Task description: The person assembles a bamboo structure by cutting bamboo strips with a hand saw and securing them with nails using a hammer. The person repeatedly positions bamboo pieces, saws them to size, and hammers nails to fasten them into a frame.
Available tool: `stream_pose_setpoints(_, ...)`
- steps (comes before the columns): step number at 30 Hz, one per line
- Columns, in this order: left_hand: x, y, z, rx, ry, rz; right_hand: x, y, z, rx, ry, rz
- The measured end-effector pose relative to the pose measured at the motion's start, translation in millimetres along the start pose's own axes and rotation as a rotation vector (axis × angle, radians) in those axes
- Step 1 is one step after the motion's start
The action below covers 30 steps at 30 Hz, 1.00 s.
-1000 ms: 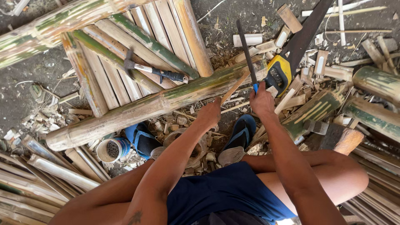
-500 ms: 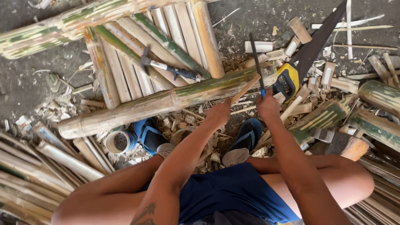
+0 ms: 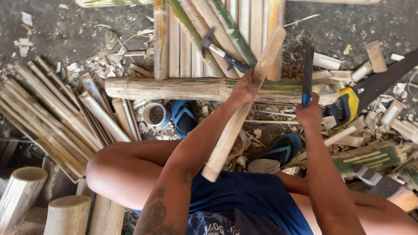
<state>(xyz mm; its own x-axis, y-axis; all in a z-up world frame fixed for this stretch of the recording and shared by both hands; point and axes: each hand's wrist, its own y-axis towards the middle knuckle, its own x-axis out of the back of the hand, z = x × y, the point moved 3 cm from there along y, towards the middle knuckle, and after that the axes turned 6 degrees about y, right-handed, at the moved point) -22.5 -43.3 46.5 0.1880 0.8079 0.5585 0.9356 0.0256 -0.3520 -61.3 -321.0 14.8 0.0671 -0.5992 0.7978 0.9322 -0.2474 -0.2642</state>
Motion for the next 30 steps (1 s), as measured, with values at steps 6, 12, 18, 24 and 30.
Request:
stream_pose_setpoints(6, 36.8, 5.6, 14.5, 0.146, -0.392, -0.170, 9.9, -15.8, 51.3, 0.304, -0.182, -0.062)
stream_pose_setpoints(12, 39.5, -5.7, 54.5, 0.369, -0.668, -0.429, -37.6, -79.4, 117.0, 0.419, 0.004, 0.509)
stream_pose_setpoints(18, 21.6, -15.8, 147.5, 0.482, -0.743, -0.846, -58.6, -96.9, 142.1, 0.543, -0.371, 0.490)
stream_pose_setpoints(24, 15.0, -10.2, 223.3, 0.622, -0.731, -0.994, -84.5, -100.4, 160.5, 0.745, -0.486, 0.454)
stream_pose_setpoints(30, 14.5, -1.4, 257.1, 0.499, -0.788, -0.979, -92.9, -109.2, 166.5, 0.740, -0.514, 0.433)
